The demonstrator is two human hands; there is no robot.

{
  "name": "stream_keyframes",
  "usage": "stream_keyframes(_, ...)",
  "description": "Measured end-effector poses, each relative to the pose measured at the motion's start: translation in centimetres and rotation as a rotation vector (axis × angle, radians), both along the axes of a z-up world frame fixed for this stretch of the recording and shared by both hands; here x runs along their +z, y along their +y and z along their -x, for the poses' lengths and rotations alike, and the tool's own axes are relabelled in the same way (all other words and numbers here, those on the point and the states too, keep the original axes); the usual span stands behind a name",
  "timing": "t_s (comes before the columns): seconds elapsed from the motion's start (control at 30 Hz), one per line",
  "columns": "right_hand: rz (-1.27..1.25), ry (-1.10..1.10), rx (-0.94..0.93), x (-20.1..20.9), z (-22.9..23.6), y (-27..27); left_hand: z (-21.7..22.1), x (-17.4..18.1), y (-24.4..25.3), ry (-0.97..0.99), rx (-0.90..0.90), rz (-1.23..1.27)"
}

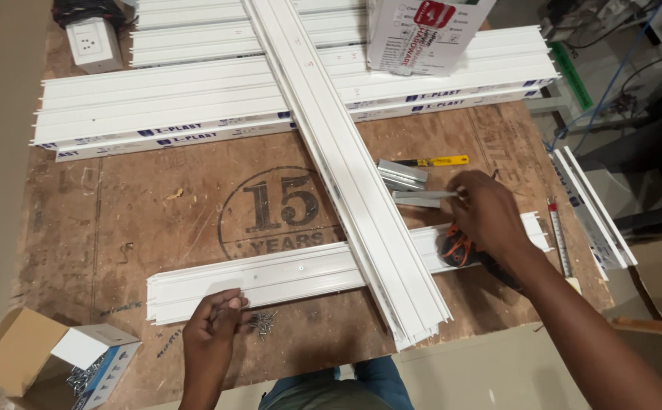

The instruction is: The person is assembling white plastic or aluminum profiles on a wooden workbench, using a tape measure, pencil, screws, and a power drill.

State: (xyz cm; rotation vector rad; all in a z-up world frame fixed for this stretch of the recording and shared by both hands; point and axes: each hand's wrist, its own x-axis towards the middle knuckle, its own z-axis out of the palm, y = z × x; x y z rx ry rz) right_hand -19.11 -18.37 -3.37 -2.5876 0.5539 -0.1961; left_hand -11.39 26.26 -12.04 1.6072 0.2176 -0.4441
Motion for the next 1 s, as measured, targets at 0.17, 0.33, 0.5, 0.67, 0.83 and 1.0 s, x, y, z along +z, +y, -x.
stream_keyframes(0.17,-0.13,-0.146,-0.217,1.3,8.3,3.2,-0.9,0.4,-3.9,-0.03,-0.094,-0.037)
stream_keyframes(0.33,-0.453,-0.13,-0.761,-1.5,17.8,6.6,-1.2,4.1,-11.0,-0.086,-0.271,0.048)
stream_keyframes(0.5,-0.836,-0.405,-0.927,-6.7,25.2,10.3,-1.8,8.0,-16.5,-0.802,-0.659,-0.093)
stream_keyframes(0.67,-0.916,-0.393,-1.088,-8.2,26.9,14.6,-2.7,7.7,-21.1,-1.143,-0.919,-0.077)
stream_keyframes(0.83,-1.066,-0.329,-1.065,-9.6,25.8,17.5,-2.9,5.0,-23.6,-1.358,-1.025,-0.129)
stream_keyframes(1.0,-1.106,-0.339,-1.088,-8.9,24.5,19.1,-1.6,5.1,-23.7,-1.308,-1.006,-0.167)
